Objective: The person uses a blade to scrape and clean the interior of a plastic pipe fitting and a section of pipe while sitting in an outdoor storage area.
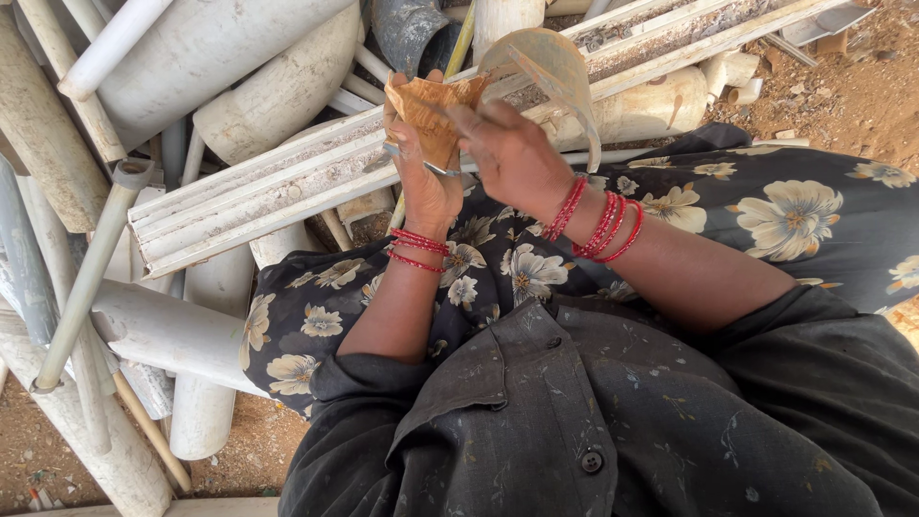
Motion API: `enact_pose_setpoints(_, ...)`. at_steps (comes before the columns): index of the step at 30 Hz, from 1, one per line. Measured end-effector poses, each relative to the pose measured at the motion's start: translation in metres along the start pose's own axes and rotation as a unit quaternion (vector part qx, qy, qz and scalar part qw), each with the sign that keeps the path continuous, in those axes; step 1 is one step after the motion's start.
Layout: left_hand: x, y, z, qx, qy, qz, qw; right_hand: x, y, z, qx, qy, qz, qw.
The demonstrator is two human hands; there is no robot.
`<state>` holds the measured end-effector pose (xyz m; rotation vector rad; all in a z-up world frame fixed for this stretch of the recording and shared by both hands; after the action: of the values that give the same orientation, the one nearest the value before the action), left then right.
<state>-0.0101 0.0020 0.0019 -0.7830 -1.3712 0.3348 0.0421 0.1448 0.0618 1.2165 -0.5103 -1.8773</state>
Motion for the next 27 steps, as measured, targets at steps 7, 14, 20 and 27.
enact_pose_setpoints(7,0.001,0.003,0.001,0.017,-0.004,0.009,1.000,-0.002,-0.005,-0.003,0.031,0.017,0.009,0.999)
enact_pose_setpoints(14,-0.003,0.006,0.001,0.015,-0.014,0.001,1.000,-0.010,-0.020,-0.003,0.088,0.010,-0.071,0.993)
enact_pose_setpoints(20,-0.005,0.005,0.003,-0.003,-0.007,-0.020,1.000,-0.001,-0.015,-0.012,0.016,0.077,0.122,0.989)
enact_pose_setpoints(27,-0.009,0.006,0.005,-0.013,0.000,-0.038,0.999,0.007,-0.015,-0.017,0.072,0.069,0.085,0.991)
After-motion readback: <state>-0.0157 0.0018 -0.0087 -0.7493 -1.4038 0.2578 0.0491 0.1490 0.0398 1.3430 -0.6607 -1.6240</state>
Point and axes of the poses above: each hand's wrist, its own z-axis towards the middle knuckle, its own x-axis out of the palm, y = z × x, the point moved 1 cm from there along z, towards the middle knuckle, and after that the axes turned 1 degree about -x, right-handed, at the moved point
